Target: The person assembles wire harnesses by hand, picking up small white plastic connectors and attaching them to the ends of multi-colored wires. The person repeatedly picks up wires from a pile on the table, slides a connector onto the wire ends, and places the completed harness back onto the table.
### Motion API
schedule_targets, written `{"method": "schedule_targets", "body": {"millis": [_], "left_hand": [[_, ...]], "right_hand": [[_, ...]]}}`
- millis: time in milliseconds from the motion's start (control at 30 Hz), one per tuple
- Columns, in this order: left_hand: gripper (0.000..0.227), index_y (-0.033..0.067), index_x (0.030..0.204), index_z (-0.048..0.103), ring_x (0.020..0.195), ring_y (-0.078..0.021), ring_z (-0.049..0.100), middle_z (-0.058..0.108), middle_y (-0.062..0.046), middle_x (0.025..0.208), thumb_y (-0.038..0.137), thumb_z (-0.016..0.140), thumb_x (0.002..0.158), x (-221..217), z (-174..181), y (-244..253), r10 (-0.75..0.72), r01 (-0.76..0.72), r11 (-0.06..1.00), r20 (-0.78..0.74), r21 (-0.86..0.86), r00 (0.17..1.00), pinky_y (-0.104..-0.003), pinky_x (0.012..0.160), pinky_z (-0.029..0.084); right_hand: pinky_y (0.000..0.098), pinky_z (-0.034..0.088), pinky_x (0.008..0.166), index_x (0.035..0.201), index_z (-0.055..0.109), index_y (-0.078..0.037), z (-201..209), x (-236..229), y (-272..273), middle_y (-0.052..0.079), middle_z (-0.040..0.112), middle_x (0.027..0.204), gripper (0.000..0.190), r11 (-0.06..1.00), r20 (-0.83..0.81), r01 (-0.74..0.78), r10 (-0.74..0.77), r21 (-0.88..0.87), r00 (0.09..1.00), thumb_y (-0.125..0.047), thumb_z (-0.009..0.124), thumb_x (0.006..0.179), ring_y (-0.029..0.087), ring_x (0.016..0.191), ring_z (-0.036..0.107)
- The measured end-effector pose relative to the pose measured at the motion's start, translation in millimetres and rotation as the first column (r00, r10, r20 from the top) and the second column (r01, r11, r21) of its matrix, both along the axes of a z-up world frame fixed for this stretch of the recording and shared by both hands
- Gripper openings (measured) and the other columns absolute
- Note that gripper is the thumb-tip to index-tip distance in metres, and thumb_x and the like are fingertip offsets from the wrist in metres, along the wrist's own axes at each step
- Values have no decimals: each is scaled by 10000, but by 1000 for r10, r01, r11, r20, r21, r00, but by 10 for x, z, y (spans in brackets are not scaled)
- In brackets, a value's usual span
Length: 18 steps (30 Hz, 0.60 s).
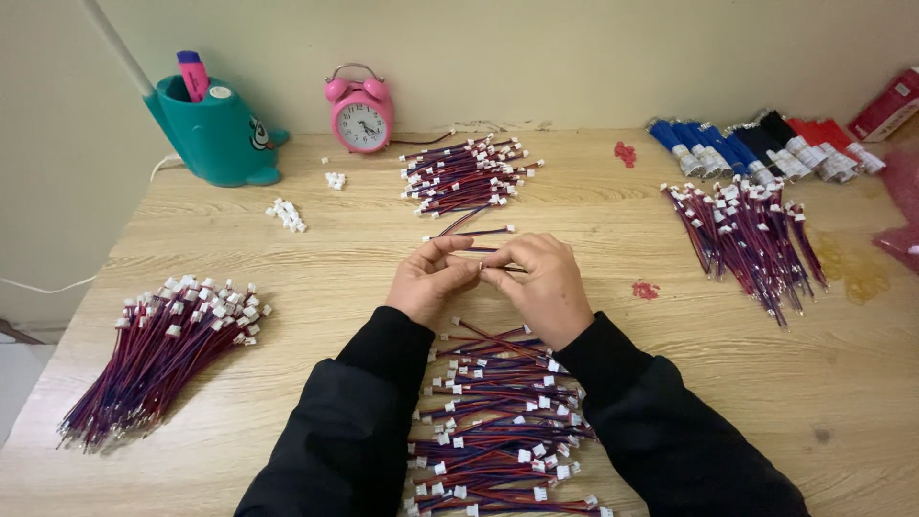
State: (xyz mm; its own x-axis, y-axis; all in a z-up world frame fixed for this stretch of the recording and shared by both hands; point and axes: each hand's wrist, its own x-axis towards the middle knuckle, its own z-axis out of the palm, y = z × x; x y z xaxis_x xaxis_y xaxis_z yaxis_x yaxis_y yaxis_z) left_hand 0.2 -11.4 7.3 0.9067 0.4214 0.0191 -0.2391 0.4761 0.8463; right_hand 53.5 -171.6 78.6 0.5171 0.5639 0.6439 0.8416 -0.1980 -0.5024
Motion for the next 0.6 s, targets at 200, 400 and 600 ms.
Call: {"method": "schedule_targets", "body": {"millis": [200,400,600], "left_hand": [[390,19,1113,668,732,-212,723,705,-121,774,-55,768,743,-29,52,-22,-19,20,1000,5,-10,1000,-292,702,619],[396,21,1130,658,747,-193,719,706,-115,787,-50,759,754,4,-26,3,-20,20,1000,10,15,1000,-286,717,619],[408,20,1154,641,793,-236,728,712,-144,814,-48,754,768,-20,17,20,-19,19,999,14,-25,1000,-322,747,623]], "right_hand": [[309,443,826,874,770,-255,-49,-44,35,-43,701,857,108,999,-2,0,0,32,1000,-186,786,792,180,889,662],[330,517,744,904,771,-165,124,-195,37,47,712,872,134,997,-116,-54,59,48,992,-74,747,810,241,832,687],[359,550,767,986,760,-65,194,-154,5,138,724,907,166,993,-301,-110,117,41,946,-18,688,843,268,850,707]]}}
